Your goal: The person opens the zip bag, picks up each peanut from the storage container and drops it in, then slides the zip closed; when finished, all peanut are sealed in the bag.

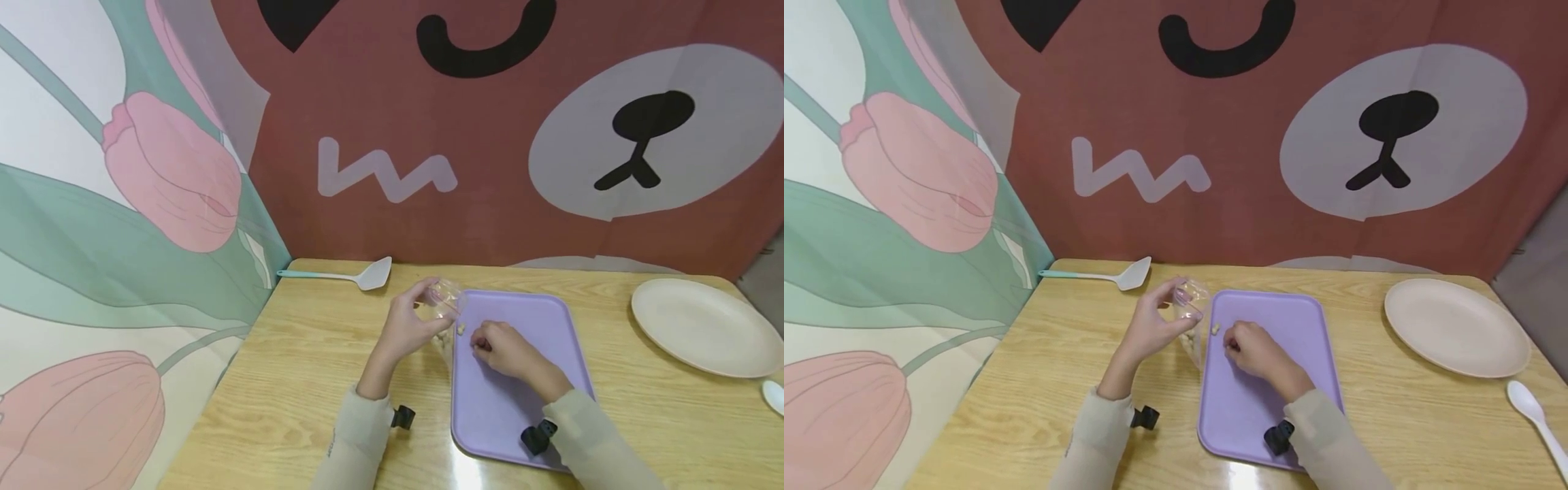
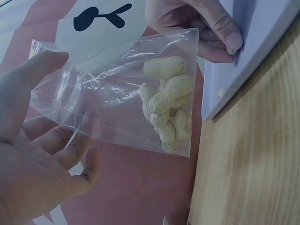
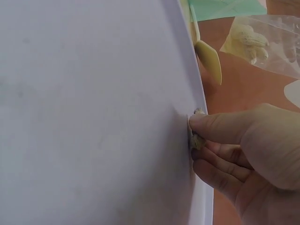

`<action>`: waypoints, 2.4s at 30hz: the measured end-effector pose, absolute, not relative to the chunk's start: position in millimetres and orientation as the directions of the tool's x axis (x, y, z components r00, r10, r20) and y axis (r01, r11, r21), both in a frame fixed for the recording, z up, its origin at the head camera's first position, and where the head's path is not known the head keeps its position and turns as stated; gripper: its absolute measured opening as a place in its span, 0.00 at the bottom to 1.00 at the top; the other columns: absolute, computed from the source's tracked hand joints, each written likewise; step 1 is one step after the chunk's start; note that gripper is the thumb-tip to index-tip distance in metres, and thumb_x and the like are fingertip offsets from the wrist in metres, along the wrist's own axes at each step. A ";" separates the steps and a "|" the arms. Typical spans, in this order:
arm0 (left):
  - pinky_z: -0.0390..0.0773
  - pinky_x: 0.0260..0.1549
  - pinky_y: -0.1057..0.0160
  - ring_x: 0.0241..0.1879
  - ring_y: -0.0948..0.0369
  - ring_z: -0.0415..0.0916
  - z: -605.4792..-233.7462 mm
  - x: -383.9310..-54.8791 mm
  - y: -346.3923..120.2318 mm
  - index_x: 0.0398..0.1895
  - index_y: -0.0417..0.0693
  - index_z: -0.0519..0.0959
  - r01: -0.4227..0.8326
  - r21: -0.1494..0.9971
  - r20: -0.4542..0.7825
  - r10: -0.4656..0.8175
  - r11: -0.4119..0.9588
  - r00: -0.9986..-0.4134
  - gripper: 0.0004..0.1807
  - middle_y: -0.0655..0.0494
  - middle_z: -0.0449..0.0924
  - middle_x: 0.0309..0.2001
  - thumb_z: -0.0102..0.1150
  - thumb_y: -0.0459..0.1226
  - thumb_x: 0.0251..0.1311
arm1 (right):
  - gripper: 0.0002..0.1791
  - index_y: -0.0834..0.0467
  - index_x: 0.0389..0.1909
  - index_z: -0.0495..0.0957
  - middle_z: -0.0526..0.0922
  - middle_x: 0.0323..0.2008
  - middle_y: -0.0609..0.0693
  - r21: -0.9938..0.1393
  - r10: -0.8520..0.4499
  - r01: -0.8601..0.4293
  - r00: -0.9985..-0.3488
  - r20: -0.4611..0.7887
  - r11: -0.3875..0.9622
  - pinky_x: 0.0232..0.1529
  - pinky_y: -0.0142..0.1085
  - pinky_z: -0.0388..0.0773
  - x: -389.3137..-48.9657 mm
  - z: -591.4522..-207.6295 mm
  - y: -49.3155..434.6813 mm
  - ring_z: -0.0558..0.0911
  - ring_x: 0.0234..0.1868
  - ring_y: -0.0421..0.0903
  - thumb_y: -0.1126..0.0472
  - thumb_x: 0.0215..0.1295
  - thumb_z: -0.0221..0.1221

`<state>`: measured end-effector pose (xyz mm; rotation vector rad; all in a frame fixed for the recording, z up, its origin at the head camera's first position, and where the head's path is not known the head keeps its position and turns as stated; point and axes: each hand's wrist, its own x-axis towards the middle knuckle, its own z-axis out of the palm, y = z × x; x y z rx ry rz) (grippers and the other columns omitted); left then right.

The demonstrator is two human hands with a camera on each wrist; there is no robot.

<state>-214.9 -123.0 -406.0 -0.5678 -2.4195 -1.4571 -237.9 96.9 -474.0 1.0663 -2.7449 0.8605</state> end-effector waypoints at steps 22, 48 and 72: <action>0.76 0.49 0.46 0.40 0.56 0.77 -407.2 -215.7 -121.1 0.62 0.38 0.75 0.475 0.780 0.427 0.209 0.407 -0.880 0.34 0.53 0.80 0.36 0.72 0.37 0.50 | 0.03 0.64 0.31 0.84 0.78 0.27 0.49 -0.416 -0.587 -0.648 -0.759 0.281 0.638 0.32 0.40 0.78 -242.5 -417.0 108.4 0.78 0.30 0.45 0.73 0.56 0.65; 0.76 0.50 0.49 0.39 0.59 0.77 -410.3 -216.7 -120.1 0.63 0.36 0.74 0.476 0.782 0.422 0.220 0.403 -0.879 0.34 0.53 0.81 0.38 0.73 0.37 0.51 | 0.07 0.67 0.38 0.84 0.77 0.30 0.51 -0.338 -0.580 -0.736 -0.673 0.460 0.586 0.32 0.39 0.78 -235.1 -346.7 94.6 0.78 0.31 0.46 0.74 0.58 0.65; 0.77 0.49 0.53 0.38 0.60 0.76 -409.5 -216.6 -114.6 0.63 0.41 0.75 0.493 0.784 0.426 0.251 0.377 -0.869 0.32 0.54 0.81 0.36 0.71 0.36 0.51 | 0.12 0.66 0.46 0.85 0.78 0.31 0.48 -0.358 -0.643 -0.796 -0.605 0.469 0.488 0.29 0.34 0.75 -234.2 -345.4 69.4 0.75 0.28 0.41 0.73 0.61 0.64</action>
